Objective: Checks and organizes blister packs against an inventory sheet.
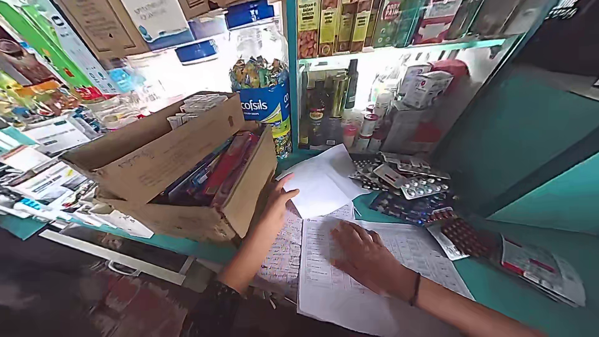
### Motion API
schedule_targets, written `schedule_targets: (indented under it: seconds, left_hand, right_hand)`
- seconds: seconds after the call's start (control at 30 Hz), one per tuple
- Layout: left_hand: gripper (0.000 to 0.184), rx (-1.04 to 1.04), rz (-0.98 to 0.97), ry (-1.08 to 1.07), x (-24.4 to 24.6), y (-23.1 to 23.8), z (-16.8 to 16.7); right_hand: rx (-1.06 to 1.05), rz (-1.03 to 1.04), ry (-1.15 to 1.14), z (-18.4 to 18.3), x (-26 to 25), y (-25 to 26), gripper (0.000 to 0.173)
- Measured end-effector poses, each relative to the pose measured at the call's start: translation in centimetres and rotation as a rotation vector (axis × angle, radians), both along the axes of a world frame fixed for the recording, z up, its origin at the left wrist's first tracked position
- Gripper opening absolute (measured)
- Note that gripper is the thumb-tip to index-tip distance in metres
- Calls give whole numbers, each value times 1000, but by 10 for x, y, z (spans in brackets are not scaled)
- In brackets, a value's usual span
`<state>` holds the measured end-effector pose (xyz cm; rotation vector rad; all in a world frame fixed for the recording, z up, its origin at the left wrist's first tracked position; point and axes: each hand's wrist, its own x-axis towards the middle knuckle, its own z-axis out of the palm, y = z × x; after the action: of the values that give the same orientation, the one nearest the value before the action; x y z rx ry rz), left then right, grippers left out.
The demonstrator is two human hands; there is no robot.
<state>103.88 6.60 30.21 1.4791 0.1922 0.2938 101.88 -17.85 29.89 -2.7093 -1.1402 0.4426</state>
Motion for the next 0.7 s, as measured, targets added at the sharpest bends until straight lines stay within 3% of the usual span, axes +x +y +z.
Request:
schedule_targets:
  seconds: [0.1,0.23,0.3,0.4,0.57,0.7]
  left_hand:
    - [42,-180,6,-53,-3,-7,15]
    - [40,23,-137,-300,-47,-12,10]
    - [34,122,-269,-467,-68,-10,-3]
    - [17,283,-438,-649,-86,-4,-20]
    - [28,507,-854,-834,-91,-4,-27]
    - [29,533,-879,-828,-102,7,-42]
  right_hand:
    - [125,10,3,-5,9,-10,64]
    - [516,-78,62,-13,24,-28,48]
    - [603,-168,76,-8,30,-36,38]
    - [607,-260,-50,2,40,-45,29]
    - [647,-334,-95,29,64,-54,36]
    - [521,-280,-97,46,80,-45,34]
